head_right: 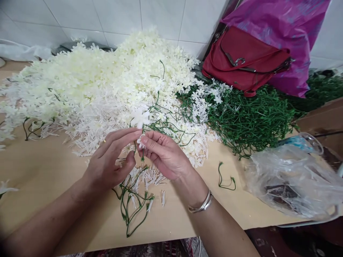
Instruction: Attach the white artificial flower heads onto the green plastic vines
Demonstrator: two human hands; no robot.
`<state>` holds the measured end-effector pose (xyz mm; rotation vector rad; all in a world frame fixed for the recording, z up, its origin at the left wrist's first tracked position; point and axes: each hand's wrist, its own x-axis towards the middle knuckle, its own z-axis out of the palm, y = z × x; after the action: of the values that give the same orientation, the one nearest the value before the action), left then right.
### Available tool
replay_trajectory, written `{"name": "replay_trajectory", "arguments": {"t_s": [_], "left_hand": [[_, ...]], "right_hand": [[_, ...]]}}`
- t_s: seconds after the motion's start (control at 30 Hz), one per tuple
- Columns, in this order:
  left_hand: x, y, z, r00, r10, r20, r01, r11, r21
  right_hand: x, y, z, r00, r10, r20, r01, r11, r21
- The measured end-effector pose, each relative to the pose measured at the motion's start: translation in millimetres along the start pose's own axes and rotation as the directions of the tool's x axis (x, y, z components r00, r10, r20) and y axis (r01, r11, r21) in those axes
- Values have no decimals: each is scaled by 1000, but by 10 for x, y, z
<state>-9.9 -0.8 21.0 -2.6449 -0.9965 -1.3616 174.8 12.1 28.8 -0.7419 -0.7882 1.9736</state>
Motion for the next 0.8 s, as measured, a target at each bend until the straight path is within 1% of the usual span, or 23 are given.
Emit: {"name": "replay_trajectory", "arguments": {"t_s": [0.13,0.23,0.3,0.43,0.53,0.67,0.73,0.8], "left_hand": [[-13,-76,39,1000,17,8,-17,1000,-22],[-40,-114,41,998,18,58,-13,997,-78],[-61,-131,47,998,-2,61,7,996,-94],[-85,-162,28,994,-96,45,98,994,-45],[-73,-163,-28,991,-125,52,126,992,-30],[-48,-129,-95,984,-177,-3,176,983,-50],[-40,-108,-104,977,-212,-31,209,975,-78],[-29,-86,-97,971,-237,-19,232,963,-139]], "right_hand": [[-33,-23,0,992,88,87,-80,992,-95],[-53,-58,11,982,126,140,-113,989,-97],[-61,-96,8,980,127,156,-113,989,-94],[-66,-165,-27,982,130,140,-117,988,-98],[-62,-175,-52,980,142,139,-128,987,-101],[-51,-165,-59,981,141,132,-130,988,-84],[-48,-163,-55,988,107,114,-98,992,-78],[-50,-166,-48,992,74,106,-64,993,-99]]}}
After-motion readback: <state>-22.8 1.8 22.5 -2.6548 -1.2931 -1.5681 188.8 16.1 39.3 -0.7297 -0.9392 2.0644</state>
